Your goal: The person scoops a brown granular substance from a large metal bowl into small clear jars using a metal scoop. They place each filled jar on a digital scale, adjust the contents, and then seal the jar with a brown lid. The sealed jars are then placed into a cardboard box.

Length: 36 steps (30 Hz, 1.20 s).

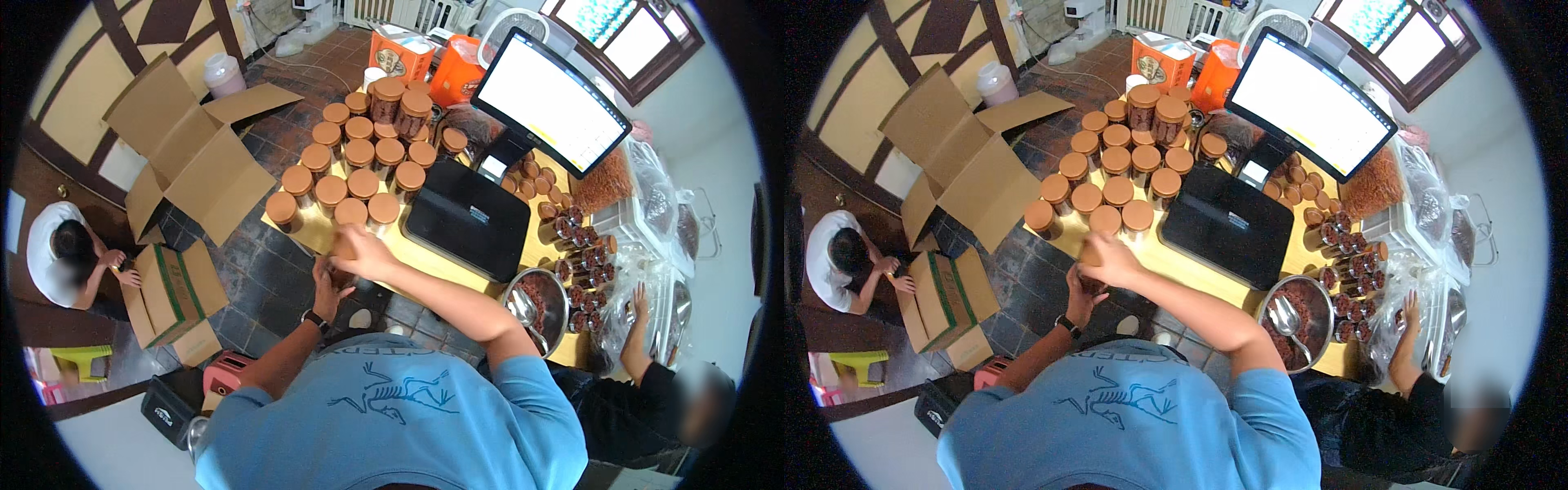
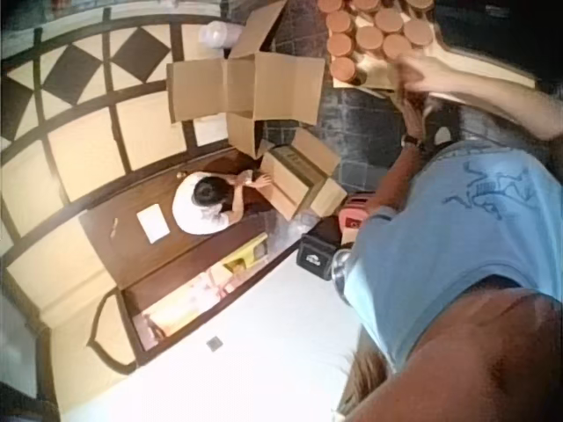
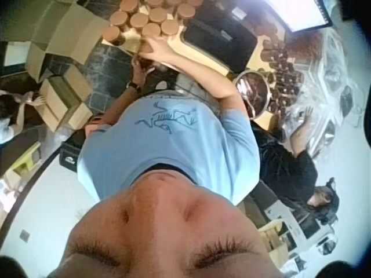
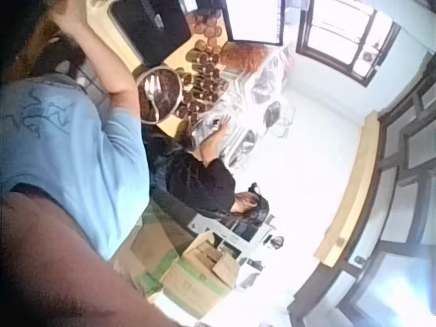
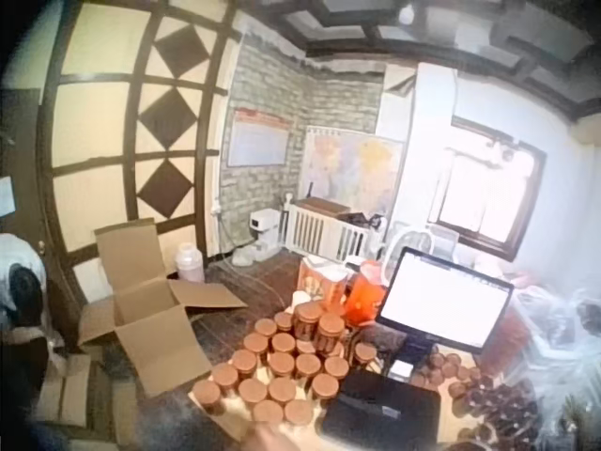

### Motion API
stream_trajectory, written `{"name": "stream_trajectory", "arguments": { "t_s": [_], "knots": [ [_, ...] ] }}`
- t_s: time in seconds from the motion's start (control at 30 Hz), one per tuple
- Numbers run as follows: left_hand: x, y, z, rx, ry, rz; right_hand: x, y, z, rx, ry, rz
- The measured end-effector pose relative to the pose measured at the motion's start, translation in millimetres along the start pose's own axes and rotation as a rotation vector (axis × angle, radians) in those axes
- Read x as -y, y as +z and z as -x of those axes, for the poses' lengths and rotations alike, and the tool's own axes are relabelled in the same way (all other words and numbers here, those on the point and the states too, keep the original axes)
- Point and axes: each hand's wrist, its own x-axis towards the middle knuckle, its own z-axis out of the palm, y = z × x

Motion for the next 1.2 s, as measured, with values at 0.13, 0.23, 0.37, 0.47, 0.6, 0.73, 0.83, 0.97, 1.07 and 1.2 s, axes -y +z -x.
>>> {"name": "stream_trajectory", "arguments": {
  "t_s": [0.13, 0.23, 0.37, 0.47, 0.6, 0.73, 0.83, 0.97, 1.07, 1.2],
  "knots": [
    [-13, -36, -36, -0.273, 0.022, 0.024, -3, 61, -88, 0.17, -0.098, 0.469],
    [-31, -36, -67, -0.157, -0.023, 0.076, -18, 83, -110, 0.106, -0.078, 0.647],
    [-30, -50, -90, 0.032, -0.129, 0.035, -41, 86, -75, -0.22, -0.243, 0.613],
    [-39, -37, -80, -0.074, -0.139, -0.111, -23, 48, 0, -0.219, -0.103, 0.254],
    [-70, -35, -75, -0.403, 0.696, -0.931, -63, 32, 121, -0.362, 0.255, 0.227],
    [-131, -37, -149, -0.806, 0.747, -1.266, -81, 32, 225, -0.64, 0.544, 0.154],
    [-141, -112, -215, -0.483, 0.519, -1.182, -84, 24, 255, -0.672, 0.743, 0.089],
    [-145, -148, -226, -0.525, 0.535, -1.275, -87, 21, 271, -0.851, 0.758, 0.034],
    [-172, -178, -244, -0.734, 0.444, -1.275, -79, 13, 271, -0.792, 0.864, -0.13],
    [-175, -30, -159, -0.745, 0.739, -1.172, -98, 14, 275, -0.807, 0.759, -0.858]
  ]
}}
